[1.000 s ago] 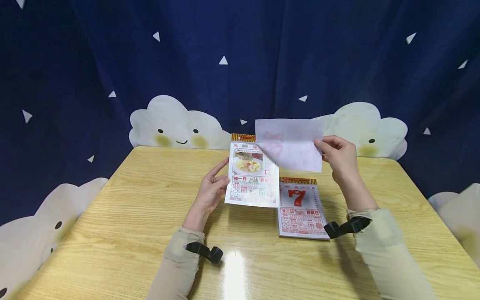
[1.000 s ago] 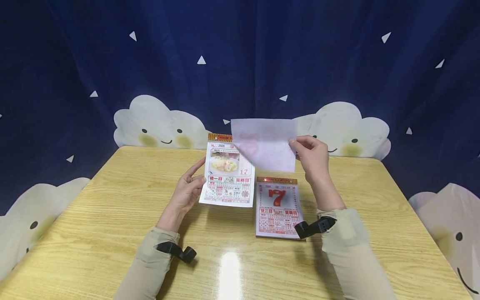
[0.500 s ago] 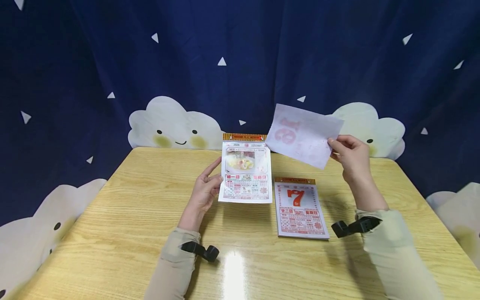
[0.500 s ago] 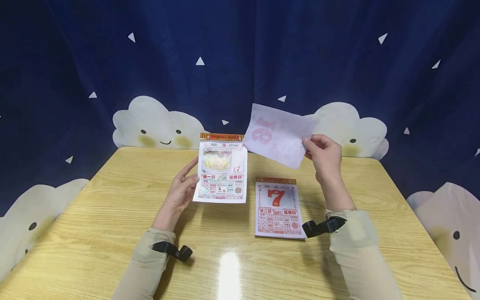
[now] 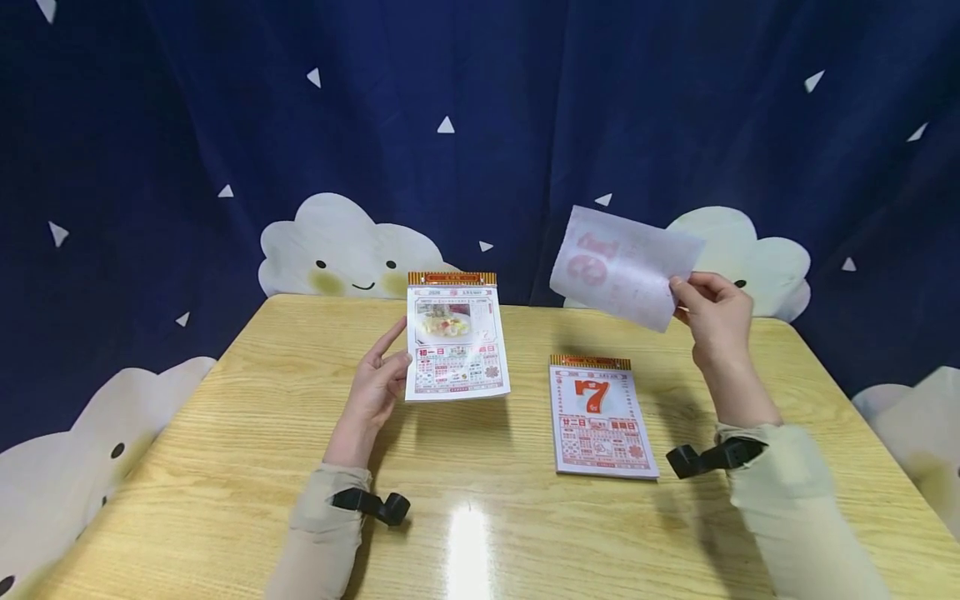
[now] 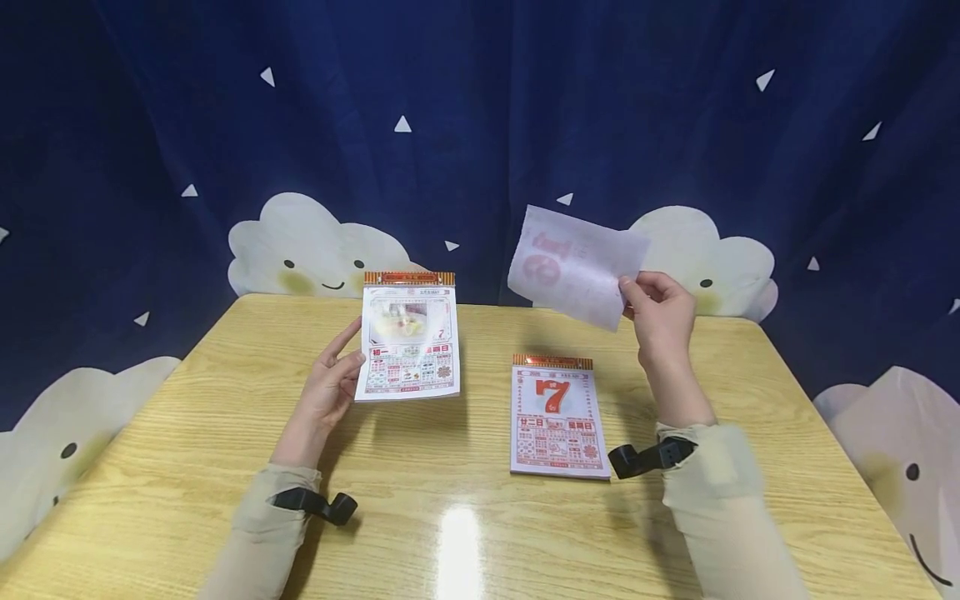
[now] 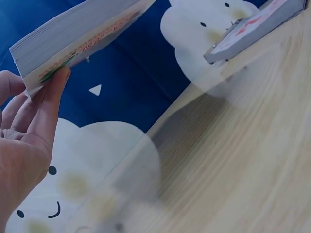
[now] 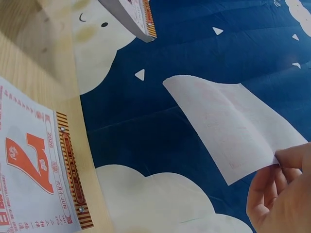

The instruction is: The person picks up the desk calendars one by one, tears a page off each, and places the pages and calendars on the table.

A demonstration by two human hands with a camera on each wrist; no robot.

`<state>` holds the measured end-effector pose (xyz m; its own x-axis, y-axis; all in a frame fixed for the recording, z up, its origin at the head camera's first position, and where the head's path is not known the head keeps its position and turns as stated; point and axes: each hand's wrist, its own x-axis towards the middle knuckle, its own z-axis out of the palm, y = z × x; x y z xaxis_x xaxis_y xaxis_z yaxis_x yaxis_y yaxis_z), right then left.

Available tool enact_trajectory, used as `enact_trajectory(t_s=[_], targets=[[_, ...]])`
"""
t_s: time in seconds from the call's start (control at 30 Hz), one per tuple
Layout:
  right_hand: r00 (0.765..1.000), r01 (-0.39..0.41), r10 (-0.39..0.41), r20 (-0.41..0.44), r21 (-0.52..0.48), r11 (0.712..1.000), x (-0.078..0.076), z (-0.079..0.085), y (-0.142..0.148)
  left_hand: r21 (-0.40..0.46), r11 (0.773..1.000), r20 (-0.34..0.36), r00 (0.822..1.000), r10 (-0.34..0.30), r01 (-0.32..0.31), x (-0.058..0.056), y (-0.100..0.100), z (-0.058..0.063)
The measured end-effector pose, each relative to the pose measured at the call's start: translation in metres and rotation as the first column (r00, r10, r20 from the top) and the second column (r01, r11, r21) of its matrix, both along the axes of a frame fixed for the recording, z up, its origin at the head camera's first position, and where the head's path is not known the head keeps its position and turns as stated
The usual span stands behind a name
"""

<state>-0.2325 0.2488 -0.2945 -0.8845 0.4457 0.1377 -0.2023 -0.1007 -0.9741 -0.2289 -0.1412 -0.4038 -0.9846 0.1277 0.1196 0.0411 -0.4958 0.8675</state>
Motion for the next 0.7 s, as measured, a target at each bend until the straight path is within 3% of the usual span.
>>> enact_trajectory(t_s=[0.5,0.7], targets=[[1.0,-0.015,0.014,0.019,0.07,0.997,0.002,-0.013,-0.019,-0.081,0.997,0.039,0.999,0.017,-0.014,0.004,-0.021,-0.002],[0.998,-0.007,-0.005,0.057,0.206,0.979,0.002,-0.023,-0.028,-0.123,0.992,0.068,0.997,0.035,-0.027,0.007,-0.025,-0.006]])
